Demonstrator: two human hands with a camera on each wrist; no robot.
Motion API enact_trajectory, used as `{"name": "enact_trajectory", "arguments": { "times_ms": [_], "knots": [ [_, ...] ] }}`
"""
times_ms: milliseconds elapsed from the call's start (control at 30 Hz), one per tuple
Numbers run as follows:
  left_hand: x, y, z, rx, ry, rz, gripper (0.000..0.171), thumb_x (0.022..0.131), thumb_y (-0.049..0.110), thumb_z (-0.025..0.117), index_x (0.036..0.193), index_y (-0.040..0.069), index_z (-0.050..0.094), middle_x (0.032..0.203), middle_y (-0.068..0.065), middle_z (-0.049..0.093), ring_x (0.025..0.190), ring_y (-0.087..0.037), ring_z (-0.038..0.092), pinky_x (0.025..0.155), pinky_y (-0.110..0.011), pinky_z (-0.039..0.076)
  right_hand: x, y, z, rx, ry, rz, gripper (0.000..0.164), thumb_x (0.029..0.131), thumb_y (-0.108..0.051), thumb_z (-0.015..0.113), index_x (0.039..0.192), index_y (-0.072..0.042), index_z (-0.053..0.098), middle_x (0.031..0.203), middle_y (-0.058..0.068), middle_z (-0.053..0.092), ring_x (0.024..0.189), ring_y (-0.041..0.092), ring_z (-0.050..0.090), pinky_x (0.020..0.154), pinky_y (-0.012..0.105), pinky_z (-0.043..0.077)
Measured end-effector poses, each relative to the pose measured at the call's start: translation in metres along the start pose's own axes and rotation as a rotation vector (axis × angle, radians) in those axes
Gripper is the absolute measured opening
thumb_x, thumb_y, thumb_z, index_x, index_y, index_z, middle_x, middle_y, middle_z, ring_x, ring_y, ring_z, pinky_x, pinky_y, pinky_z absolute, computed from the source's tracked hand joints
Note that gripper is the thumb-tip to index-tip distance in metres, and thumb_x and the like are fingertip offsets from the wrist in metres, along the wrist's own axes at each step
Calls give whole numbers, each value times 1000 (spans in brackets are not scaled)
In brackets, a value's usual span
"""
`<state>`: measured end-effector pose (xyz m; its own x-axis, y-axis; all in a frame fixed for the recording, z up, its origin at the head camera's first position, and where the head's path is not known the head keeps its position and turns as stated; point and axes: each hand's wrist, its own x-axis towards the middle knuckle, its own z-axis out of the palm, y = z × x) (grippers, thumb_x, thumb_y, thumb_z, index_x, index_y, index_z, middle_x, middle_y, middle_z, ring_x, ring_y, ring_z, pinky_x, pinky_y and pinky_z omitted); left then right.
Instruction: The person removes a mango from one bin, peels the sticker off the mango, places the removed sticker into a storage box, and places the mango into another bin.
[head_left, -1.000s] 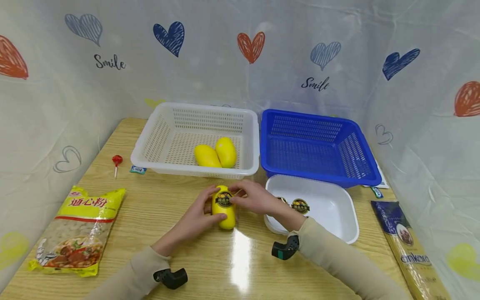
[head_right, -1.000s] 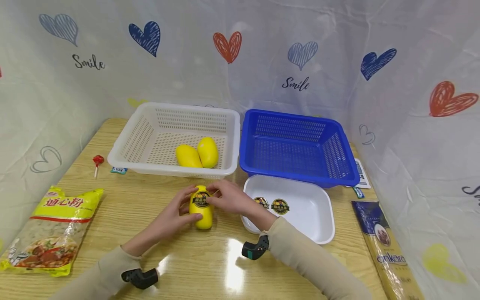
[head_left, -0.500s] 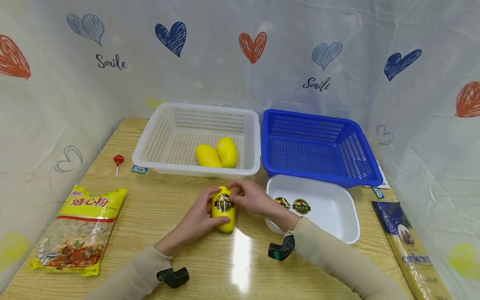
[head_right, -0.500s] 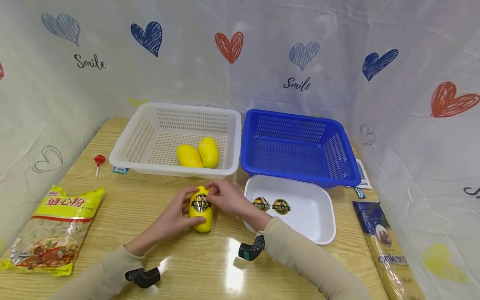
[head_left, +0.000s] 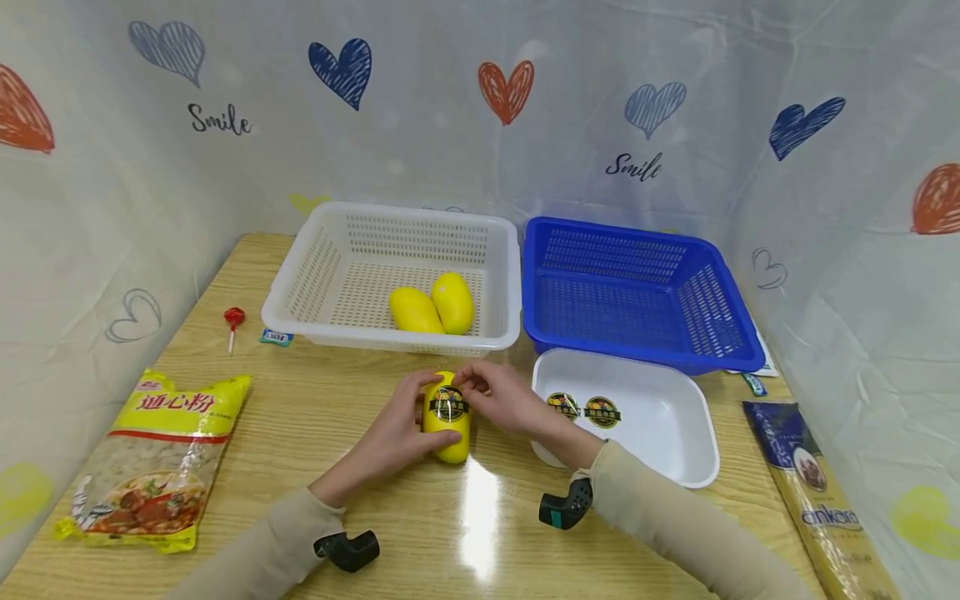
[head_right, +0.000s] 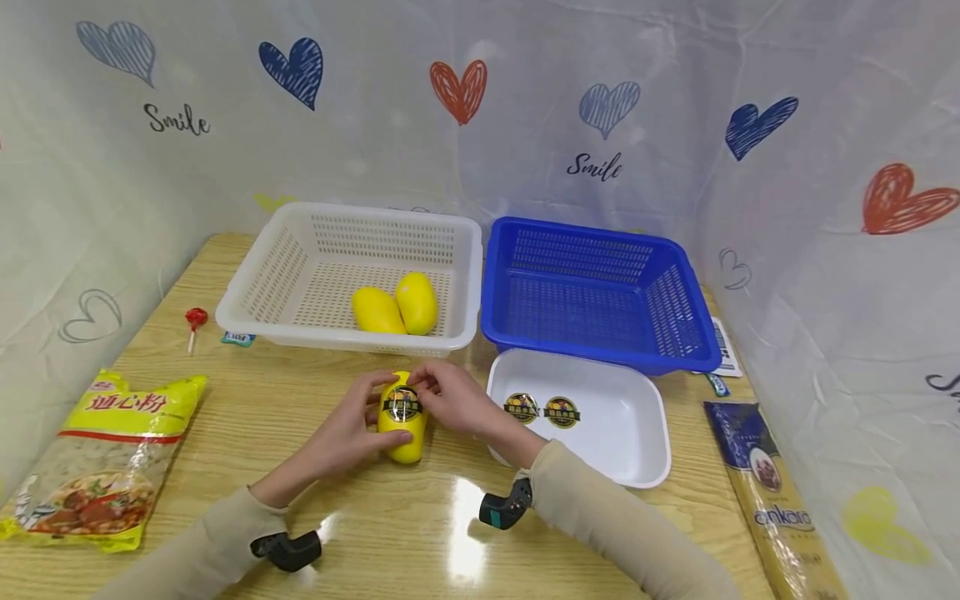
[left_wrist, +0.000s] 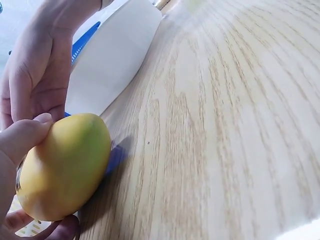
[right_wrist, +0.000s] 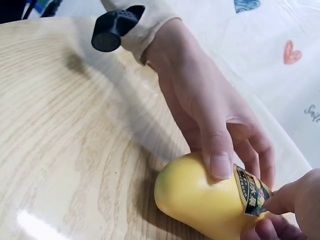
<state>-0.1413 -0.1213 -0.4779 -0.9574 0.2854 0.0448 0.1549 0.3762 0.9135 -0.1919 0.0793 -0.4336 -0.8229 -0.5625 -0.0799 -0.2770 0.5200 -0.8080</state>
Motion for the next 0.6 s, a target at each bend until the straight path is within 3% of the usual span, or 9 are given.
{"name": "enact_trajectory", "arguments": {
  "times_ms": [167,367,600],
  "knots": [
    [0,2,0,9,5,-1,83,75,27,87,140,9,38,140,-14,38,117,-27,50,91,-38,49,-2,-1,0,9,11,17,15,94,-8,64,109,-7,64,110,6,64,97,22,64,83,31,53],
    [-1,3,0,105,35,42,82,73,28,88,138,6,41,137,-15,42,120,-27,48,96,-44,45,0,-6,1,-132,33,-131,10,91,-2,65,96,-8,71,90,0,68,84,11,63,78,24,52],
    [-3,3,3,142,71,62,82,72,27,89,136,4,43,138,-15,44,121,-29,49,93,-45,48,-8,-15,1,-191,47,-197,15,89,-1,64,97,-11,74,92,-2,71,81,8,59,81,30,46]
  ]
}}
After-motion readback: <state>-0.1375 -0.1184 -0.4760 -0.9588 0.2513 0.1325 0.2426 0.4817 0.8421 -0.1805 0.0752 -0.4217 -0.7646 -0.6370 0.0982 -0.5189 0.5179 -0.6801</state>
